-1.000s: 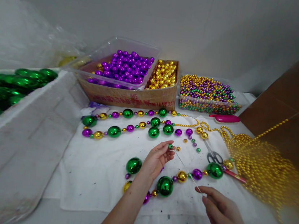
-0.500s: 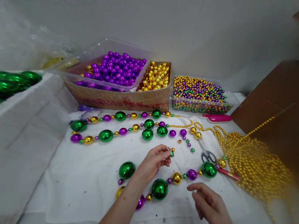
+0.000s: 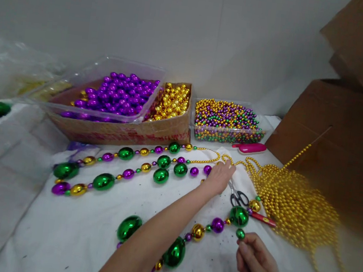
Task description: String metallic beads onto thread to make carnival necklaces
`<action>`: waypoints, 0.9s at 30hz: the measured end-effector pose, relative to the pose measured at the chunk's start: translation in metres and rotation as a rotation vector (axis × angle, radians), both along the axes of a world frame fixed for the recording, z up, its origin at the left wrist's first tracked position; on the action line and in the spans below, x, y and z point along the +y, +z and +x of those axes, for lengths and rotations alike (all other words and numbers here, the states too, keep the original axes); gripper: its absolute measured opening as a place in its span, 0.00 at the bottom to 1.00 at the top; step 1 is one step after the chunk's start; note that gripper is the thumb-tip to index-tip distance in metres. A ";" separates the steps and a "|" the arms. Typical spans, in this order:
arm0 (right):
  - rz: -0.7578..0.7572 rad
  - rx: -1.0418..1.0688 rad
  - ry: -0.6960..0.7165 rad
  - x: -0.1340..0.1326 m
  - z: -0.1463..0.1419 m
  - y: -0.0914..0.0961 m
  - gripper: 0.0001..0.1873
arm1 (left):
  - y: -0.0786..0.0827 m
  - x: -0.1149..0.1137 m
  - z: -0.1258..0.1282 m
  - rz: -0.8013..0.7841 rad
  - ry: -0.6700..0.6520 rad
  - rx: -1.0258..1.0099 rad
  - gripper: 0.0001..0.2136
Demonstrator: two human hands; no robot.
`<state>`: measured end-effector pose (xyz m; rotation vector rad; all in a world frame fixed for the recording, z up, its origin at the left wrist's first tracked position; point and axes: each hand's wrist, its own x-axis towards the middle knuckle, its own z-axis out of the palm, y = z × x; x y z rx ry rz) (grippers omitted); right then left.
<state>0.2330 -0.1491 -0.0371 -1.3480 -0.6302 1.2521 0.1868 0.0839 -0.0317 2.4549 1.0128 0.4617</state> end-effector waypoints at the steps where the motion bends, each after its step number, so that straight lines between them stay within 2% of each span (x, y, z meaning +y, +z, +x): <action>1: 0.003 0.000 0.008 -0.001 0.001 -0.001 0.17 | -0.004 0.002 0.004 0.009 -0.011 0.033 0.19; 5: 0.011 -0.015 0.025 -0.004 0.004 -0.004 0.16 | -0.012 -0.003 -0.005 0.011 -0.021 0.109 0.15; 9: 0.050 -0.068 0.078 0.000 0.000 -0.004 0.15 | -0.008 -0.018 -0.038 -0.023 0.011 0.109 0.10; 11: 0.078 -0.074 0.074 0.004 -0.004 -0.003 0.14 | -0.003 -0.024 -0.055 -0.085 0.071 -0.006 0.11; 14: 0.066 -0.057 0.027 0.010 -0.011 -0.001 0.13 | 0.003 -0.029 -0.081 -0.452 0.251 -0.481 0.13; 16: 0.032 -0.054 0.023 0.011 -0.015 -0.001 0.13 | 0.008 -0.033 -0.098 -0.672 0.323 -0.709 0.11; 18: 0.002 -0.069 0.056 0.011 -0.017 -0.003 0.14 | 0.011 -0.040 -0.113 -0.868 0.344 -0.859 0.12; 21: -0.032 -0.104 0.103 0.007 -0.018 -0.006 0.15 | 0.014 -0.052 -0.130 -1.291 0.366 -1.236 0.11; 22: -0.042 -0.114 0.114 0.006 -0.019 -0.007 0.15 | 0.015 -0.055 -0.134 -1.386 0.371 -1.329 0.10; 24: -0.057 -0.131 0.125 0.004 -0.020 -0.007 0.15 | 0.016 -0.060 -0.139 -1.453 0.378 -1.411 0.10; 27: -0.066 -0.158 0.113 0.001 -0.022 -0.007 0.16 | 0.016 -0.064 -0.142 -1.469 0.391 -1.462 0.11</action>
